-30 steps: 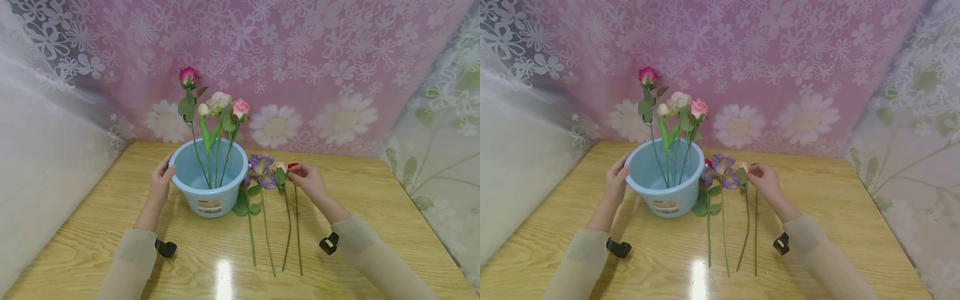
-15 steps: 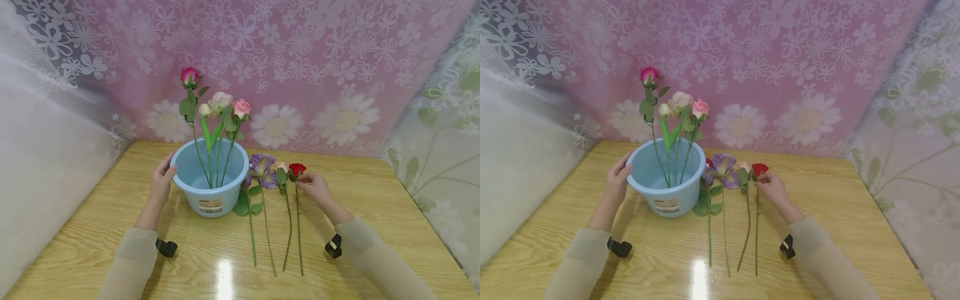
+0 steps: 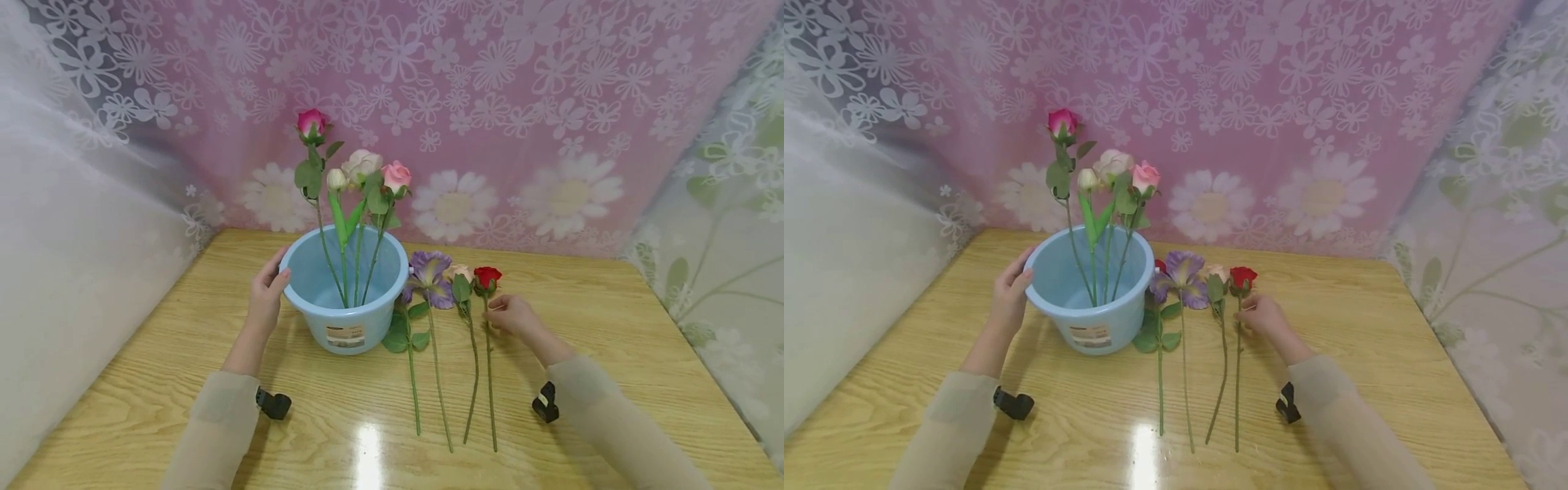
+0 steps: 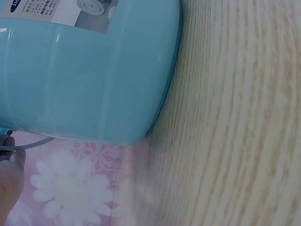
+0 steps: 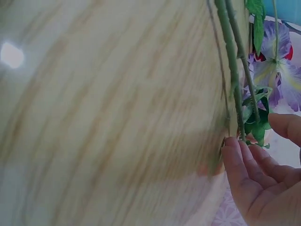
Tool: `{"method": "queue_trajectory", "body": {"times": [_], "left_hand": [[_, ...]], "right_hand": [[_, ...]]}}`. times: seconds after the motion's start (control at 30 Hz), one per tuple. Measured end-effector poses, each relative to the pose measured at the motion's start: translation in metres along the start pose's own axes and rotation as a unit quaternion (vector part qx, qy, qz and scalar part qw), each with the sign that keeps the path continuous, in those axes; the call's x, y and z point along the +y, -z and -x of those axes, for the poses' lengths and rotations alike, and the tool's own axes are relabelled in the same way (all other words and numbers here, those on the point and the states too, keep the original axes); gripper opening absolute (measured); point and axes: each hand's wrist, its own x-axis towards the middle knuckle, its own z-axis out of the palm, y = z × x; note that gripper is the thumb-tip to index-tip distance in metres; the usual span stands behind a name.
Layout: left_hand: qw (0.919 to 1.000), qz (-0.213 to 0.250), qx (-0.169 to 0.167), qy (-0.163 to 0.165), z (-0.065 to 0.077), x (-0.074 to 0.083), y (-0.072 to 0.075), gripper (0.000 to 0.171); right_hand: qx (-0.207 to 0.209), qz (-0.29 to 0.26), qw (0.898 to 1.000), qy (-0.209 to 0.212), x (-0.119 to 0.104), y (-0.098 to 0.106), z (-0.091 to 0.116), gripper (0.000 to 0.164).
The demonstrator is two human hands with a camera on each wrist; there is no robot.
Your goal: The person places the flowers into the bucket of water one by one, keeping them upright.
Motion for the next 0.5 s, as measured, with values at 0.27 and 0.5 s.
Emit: {"method": "queue_trajectory", "body": {"times": [0.27, 0.5], "left_hand": [[1.0, 0.004, 0.0, -0.001, -0.0013, -0.0013, -0.0002, 0.045], [0.9998, 0.004, 0.008, 0.015, 0.0005, 0.0049, -0.0023, 0.044]], "right_hand": [[-0.001, 0.012, 1.0, -0.015, 0.0017, -0.0049, -0.0045, 0.042], [-0.021, 0.011, 1.0, -0.011, 0.0032, -0.0066, -0.0043, 0.04]]}}
